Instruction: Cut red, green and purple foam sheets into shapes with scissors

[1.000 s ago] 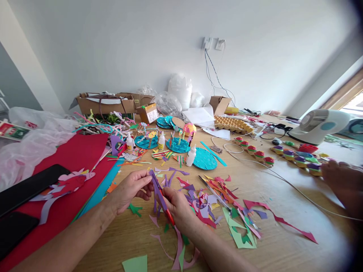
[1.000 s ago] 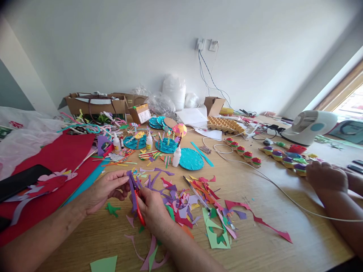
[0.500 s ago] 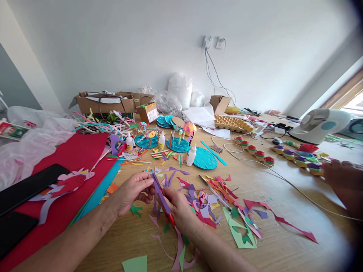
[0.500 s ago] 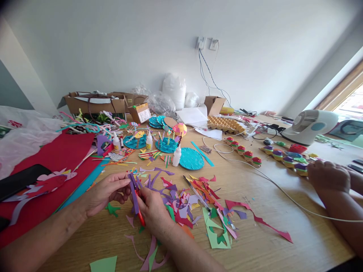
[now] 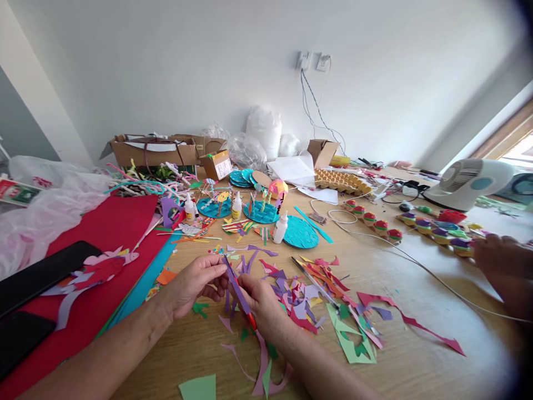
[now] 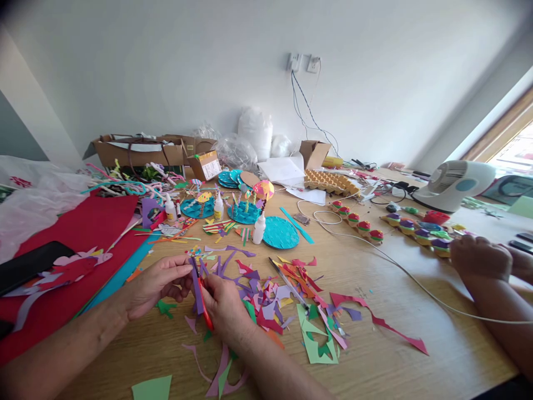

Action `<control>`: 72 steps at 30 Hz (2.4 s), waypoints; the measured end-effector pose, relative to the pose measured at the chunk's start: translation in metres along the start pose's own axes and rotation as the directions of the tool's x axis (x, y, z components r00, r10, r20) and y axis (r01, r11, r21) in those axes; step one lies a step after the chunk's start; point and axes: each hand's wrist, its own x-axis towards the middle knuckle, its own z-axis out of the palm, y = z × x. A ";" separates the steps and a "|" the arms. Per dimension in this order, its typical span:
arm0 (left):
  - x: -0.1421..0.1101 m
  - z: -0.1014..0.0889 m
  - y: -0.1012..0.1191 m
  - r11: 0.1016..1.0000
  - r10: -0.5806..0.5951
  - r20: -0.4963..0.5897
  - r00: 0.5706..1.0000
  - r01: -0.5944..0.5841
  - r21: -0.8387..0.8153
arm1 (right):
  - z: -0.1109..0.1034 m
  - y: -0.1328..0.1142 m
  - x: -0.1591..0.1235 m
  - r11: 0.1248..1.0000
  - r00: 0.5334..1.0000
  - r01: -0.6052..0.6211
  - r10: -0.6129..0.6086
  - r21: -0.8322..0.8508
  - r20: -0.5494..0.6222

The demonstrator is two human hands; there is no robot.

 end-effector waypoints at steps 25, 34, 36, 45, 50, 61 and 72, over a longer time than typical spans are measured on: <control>0.011 -0.004 -0.006 0.989 0.086 -0.148 0.985 -0.067 0.132 | -0.021 0.010 0.010 0.892 0.982 -0.056 -0.032 -0.448 -0.186; 0.011 -0.014 -0.007 0.992 -0.013 -0.015 1.000 0.011 -0.123 | -0.039 -0.012 0.006 0.753 0.980 -0.183 0.085 -0.633 -0.182; 0.011 -0.014 -0.007 0.991 -0.023 -0.010 1.000 0.021 -0.133 | -0.053 -0.021 0.000 0.708 0.975 -0.216 0.124 -0.672 -0.183; 0.011 -0.019 -0.006 0.971 0.013 -0.034 0.999 -0.021 -0.239 | -0.105 0.009 -0.058 0.491 0.869 -0.476 0.392 -0.730 -0.303; 0.010 -0.019 -0.004 0.967 0.016 -0.044 0.999 -0.026 -0.255 | -0.109 0.023 -0.083 0.399 0.823 -0.535 0.447 -0.745 -0.351; 0.013 -0.027 -0.007 0.942 0.022 -0.058 0.998 -0.040 -0.332 | -0.119 -0.005 -0.080 0.273 0.812 -0.467 0.509 -0.841 -0.286; 0.015 -0.029 0.006 0.895 0.013 -0.151 0.989 -0.079 -0.439 | -0.056 -0.029 0.014 0.568 0.961 -0.163 0.276 -0.806 0.000</control>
